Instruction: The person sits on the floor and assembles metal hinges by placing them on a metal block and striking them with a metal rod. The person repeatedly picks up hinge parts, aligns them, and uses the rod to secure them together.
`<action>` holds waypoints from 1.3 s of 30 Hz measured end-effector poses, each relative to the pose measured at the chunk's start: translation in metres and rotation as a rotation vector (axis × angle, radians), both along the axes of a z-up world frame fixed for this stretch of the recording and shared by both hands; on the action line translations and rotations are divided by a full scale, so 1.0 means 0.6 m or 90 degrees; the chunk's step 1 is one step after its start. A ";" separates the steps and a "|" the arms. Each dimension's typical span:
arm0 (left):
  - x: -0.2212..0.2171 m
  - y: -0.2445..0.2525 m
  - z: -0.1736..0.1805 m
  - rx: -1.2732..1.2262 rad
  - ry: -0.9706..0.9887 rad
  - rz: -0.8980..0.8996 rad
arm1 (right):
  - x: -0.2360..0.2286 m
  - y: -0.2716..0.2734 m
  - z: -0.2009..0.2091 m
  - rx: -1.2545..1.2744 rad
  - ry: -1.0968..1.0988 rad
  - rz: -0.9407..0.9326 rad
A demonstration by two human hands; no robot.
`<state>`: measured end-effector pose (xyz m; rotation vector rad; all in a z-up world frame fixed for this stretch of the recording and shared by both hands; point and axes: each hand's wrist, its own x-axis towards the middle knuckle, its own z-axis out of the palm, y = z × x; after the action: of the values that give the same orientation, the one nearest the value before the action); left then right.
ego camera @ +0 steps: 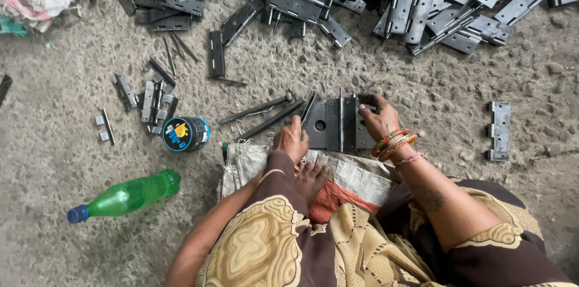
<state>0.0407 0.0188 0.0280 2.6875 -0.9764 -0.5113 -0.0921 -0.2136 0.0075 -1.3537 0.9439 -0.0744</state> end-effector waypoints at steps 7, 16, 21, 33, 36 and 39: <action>-0.056 -0.042 0.029 -0.086 0.184 0.040 | 0.022 0.049 0.010 0.264 -0.094 0.013; -0.066 -0.070 0.087 -0.214 0.336 0.010 | 0.021 0.034 0.045 0.306 -0.160 -0.056; -0.052 -0.059 0.055 -0.376 0.663 0.173 | 0.023 0.029 0.060 0.309 -0.226 -0.055; -0.044 -0.021 0.001 -0.475 0.827 0.332 | 0.010 0.018 0.020 0.262 -0.214 0.098; -0.049 -0.020 0.002 -0.334 0.626 0.241 | 0.010 0.015 0.019 0.162 -0.030 0.150; -0.050 -0.020 0.012 -0.053 0.279 0.043 | 0.011 0.015 0.022 0.040 0.069 0.158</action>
<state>0.0107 0.0070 0.0352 2.3752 -0.7581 -0.9684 -0.0856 -0.2047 0.0209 -1.4176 0.8546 0.2178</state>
